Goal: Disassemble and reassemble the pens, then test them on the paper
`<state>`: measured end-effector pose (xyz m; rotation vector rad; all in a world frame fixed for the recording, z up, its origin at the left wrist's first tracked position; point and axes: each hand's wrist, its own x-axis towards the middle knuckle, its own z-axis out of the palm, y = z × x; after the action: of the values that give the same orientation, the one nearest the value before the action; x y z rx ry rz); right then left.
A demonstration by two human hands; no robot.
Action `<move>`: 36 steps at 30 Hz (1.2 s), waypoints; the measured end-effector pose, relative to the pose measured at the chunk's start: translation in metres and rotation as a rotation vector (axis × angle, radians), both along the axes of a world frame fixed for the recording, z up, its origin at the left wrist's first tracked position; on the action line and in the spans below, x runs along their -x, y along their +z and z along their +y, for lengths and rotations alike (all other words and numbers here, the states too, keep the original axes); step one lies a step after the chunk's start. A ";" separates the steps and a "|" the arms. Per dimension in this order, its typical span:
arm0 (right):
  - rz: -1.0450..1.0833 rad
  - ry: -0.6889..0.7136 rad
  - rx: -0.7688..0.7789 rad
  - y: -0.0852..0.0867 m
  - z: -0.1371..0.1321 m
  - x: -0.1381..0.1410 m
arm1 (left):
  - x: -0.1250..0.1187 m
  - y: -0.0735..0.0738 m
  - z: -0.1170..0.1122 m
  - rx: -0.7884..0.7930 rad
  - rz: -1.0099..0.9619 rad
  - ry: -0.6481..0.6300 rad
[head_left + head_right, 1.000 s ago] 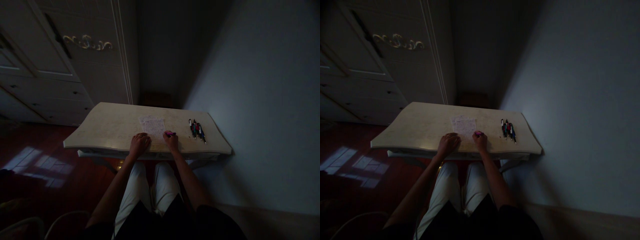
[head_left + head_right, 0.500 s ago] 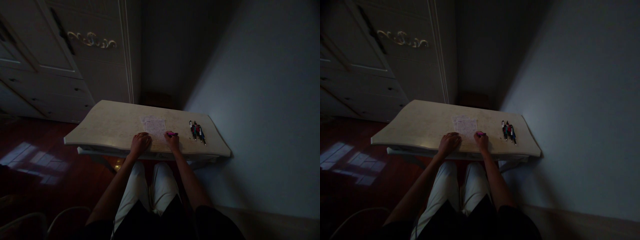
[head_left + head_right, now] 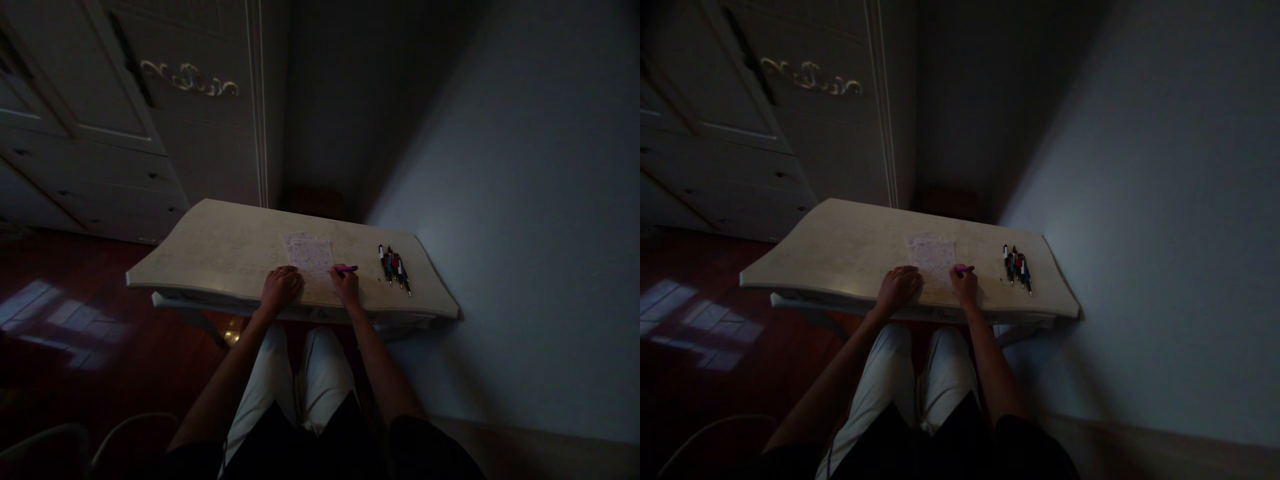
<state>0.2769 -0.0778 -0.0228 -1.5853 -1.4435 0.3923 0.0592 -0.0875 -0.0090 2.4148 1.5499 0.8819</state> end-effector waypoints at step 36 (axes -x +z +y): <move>-0.028 -0.053 0.041 -0.007 0.004 -0.002 | 0.000 0.001 -0.001 0.005 -0.021 0.002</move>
<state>0.2790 -0.0733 -0.0300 -1.6646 -1.4193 0.3726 0.0593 -0.0887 -0.0080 2.3929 1.5454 0.9000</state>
